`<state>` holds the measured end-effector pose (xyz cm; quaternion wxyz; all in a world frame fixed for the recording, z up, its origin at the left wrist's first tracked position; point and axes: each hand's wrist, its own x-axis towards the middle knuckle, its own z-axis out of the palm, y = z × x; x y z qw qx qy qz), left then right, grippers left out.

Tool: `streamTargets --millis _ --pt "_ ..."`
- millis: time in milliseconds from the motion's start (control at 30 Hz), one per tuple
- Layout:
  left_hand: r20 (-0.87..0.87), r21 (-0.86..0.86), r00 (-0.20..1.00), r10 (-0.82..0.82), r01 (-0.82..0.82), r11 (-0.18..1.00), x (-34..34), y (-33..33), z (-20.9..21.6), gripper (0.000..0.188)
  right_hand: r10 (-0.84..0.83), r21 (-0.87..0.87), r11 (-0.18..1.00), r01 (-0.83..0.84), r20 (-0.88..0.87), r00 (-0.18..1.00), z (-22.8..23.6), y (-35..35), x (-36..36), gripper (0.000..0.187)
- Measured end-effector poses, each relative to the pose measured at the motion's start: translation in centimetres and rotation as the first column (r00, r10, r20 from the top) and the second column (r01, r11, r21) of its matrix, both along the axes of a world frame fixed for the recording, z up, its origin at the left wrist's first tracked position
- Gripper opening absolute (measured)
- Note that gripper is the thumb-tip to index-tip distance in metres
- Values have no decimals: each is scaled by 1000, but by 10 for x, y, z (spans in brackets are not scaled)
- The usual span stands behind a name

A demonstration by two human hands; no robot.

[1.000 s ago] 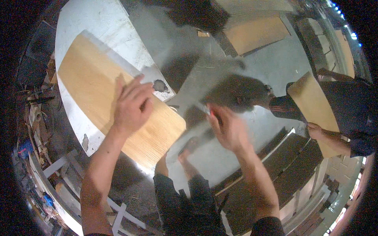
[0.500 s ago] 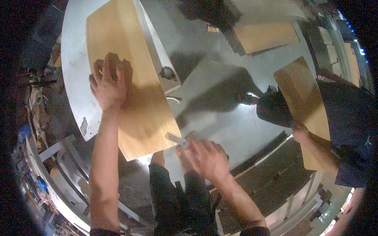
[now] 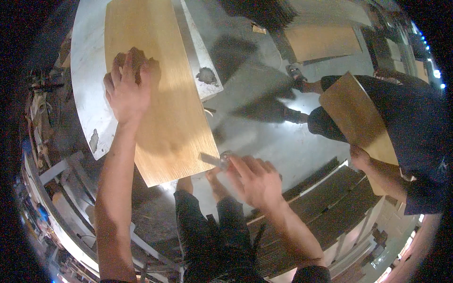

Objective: Trim the edges of laminated wooden panels using a manual cutting tool.

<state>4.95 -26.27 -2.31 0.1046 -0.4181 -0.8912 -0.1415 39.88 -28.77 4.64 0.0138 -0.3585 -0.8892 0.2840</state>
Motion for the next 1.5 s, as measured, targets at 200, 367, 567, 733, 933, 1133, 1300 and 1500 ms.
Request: streamTargets --millis 200,367,567,733,933,1133,1300,1500 --pt "-137 36 990 -16 21 999 2 -1 2 53 -60 -24 998 59 -31 998 0 4 -5 37" --pt "-18 8 1000 -19 20 1000 0 0 -1 60 -57 -52 997 56 -23 998 2 5 -6 38" --pt "-16 10 999 -48 48 999 3 1 4 60 -27 -42 999 26 -20 999 2 6 1 36" --pt "-15 30 999 -40 41 999 0 -1 -1 59 -24 -52 998 22 -28 999 2 12 -16 36" --pt "-22 37 999 -46 46 998 2 -1 3 59 -63 -40 997 62 -29 998 -3 7 -5 35" --pt "-23 41 997 -67 68 997 3 -1 7 58 -6 55 998 9 -65 998 -4 27 -24 36" --pt "-24 26 998 -58 59 998 4 -2 4 58 -5 125 992 7 -23 1000 2 27 -28 37" --pt "38 73 999 23 -26 997 23 17 4 61 -39 215 974 64 -121 992 -5 34 -14 29"
